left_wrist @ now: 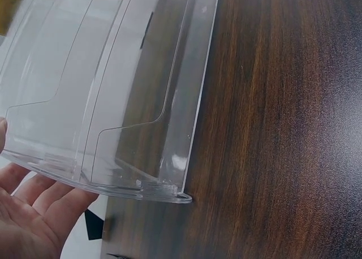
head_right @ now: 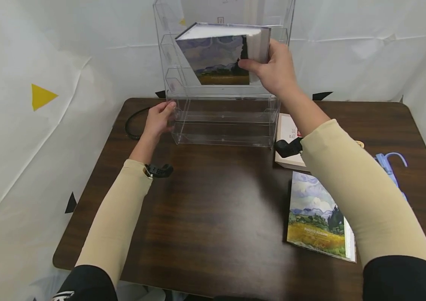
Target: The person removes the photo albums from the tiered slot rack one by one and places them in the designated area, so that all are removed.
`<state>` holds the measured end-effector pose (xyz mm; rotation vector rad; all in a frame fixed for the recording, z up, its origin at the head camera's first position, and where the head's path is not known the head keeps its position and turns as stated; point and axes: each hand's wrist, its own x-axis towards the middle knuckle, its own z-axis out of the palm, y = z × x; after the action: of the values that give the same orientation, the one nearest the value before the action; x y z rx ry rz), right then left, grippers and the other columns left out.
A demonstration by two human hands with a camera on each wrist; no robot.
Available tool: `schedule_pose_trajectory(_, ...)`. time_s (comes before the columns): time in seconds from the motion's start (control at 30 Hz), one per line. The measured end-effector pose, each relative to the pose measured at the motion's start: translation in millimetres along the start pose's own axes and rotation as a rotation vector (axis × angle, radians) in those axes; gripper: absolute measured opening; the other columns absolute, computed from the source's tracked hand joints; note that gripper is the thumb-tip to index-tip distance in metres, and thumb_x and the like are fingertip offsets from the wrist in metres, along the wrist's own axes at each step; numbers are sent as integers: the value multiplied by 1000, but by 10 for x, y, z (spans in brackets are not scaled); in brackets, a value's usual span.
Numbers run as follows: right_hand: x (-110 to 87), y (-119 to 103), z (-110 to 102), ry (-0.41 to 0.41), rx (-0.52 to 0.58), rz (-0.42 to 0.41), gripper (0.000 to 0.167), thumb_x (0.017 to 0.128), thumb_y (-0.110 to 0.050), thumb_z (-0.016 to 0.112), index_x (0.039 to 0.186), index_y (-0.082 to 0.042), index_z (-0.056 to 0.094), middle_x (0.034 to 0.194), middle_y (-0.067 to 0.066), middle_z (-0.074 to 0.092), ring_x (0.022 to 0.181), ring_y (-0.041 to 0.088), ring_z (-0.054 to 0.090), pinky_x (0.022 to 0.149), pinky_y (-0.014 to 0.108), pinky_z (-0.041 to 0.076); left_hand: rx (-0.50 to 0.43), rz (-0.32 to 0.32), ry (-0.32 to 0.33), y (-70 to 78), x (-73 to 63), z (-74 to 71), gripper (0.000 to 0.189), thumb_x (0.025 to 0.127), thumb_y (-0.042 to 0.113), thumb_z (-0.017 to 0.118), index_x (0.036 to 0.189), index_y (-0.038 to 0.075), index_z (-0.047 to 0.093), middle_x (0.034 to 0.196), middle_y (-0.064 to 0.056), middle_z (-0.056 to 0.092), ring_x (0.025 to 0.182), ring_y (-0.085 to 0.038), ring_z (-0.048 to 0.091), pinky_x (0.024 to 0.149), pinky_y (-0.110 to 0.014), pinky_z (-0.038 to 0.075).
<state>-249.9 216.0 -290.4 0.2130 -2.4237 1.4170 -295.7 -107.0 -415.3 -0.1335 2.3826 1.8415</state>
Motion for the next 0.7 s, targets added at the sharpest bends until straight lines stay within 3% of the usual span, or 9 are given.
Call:
schedule_pose_trajectory(0.13,-105,-92,-145,60,173,-59,39,85,-8,77,123,-10,66,118,3,68,113,14,62,99,31,46,12,3,-1,0,-2,11,54,95,46,61,138,12,58,134,-10,58,120,-22,55,84,-44,56)
schedule_pose_trajectory(0.2,-204,-127,-223,73,264,-42,39,86,-6,76,123,-10,66,117,3,69,113,15,62,100,32,46,22,8,-2,-6,-4,20,54,96,46,61,138,12,58,133,-10,58,119,-22,55,84,-43,56)
schedule_pose_trajectory(0.27,-327,-144,-291,62,339,-9,37,86,-7,76,122,-9,65,115,4,69,112,17,63,97,32,48,32,18,-1,-14,-3,28,53,97,45,60,138,12,58,132,-11,59,117,-22,56,83,-43,57)
schedule_pose_trajectory(0.4,-627,-115,-370,-9,463,165,32,87,-10,76,115,-6,63,106,4,70,102,16,65,81,24,52,44,29,6,-31,6,35,53,97,46,60,138,12,58,129,-10,60,114,-21,57,81,-43,57)
schedule_pose_trajectory(0.5,-891,-21,-345,-90,419,333,36,89,-19,76,118,-4,60,102,-2,69,92,13,62,68,23,48,49,26,10,-35,12,31,54,96,47,59,138,13,58,128,-10,61,113,-21,57,80,-42,57)
schedule_pose_trajectory(0.6,-1179,144,-263,-208,312,467,48,92,-30,71,127,-2,55,102,-9,68,91,7,62,70,24,52,54,25,8,-34,19,26,54,96,48,59,138,13,58,129,-10,60,114,-22,56,81,-42,57)
schedule_pose_trajectory(0.7,-1462,354,-145,-321,243,570,52,94,-37,68,124,3,54,95,-8,68,86,8,66,71,29,56,50,22,7,-34,26,15,53,97,47,59,138,13,58,130,-10,60,116,-24,56,82,-43,57)
